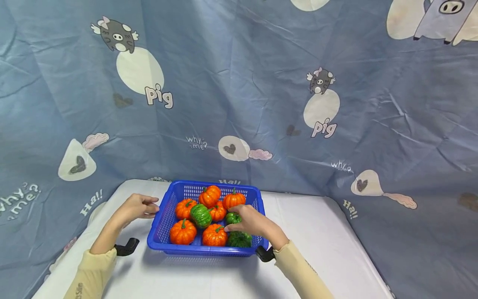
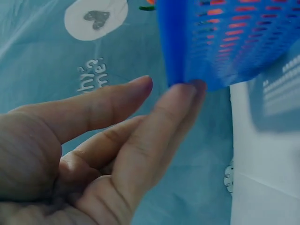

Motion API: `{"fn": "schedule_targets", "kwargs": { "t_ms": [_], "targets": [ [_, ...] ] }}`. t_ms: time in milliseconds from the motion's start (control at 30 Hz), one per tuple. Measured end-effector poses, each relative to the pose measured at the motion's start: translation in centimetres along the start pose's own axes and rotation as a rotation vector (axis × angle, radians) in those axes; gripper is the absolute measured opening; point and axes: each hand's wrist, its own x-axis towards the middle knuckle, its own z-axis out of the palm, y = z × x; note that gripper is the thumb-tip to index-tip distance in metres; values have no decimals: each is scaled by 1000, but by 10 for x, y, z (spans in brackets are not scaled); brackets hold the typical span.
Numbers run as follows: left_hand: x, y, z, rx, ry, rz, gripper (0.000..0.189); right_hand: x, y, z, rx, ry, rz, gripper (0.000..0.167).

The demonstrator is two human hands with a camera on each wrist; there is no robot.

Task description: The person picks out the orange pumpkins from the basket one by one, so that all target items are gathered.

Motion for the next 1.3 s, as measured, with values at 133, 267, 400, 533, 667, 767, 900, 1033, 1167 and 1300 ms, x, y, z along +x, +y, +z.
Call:
{"fn": "schedule_targets", "kwargs": {
  "t_ms": [133,267,400,533,667,767,900,1033,1167,1300],
  "targets": [
    [3,-3,0,-5,3,-44,46,10,5,5,68,-67,13,57],
    [4,-4,0,-5,-10,-79,45,20,9,13,114,-147,44,58],
    [5,-6,0,-27,-30,-102,45,30,11,21,139,-230,81,61],
    [6,-6,-1,-39,-52,-110,47,37,11,25,141,-298,101,61],
    [5,-4,-1,-34,-56,-116,47,42,9,26,133,-353,120,59],
    [5,-4,0,-36,-47,-123,46,45,7,26,102,-389,132,58],
    [5,-5,2,-38,-36,-130,45,51,7,30,62,-415,141,60],
    [5,-7,3,-33,-28,-132,45,55,7,36,12,-426,130,63],
    [5,-8,3,-31,-12,-137,45,60,6,40,-51,-424,103,62],
    [5,-7,3,-30,-9,-136,45,63,2,41,-38,-435,81,61]
  ]
}}
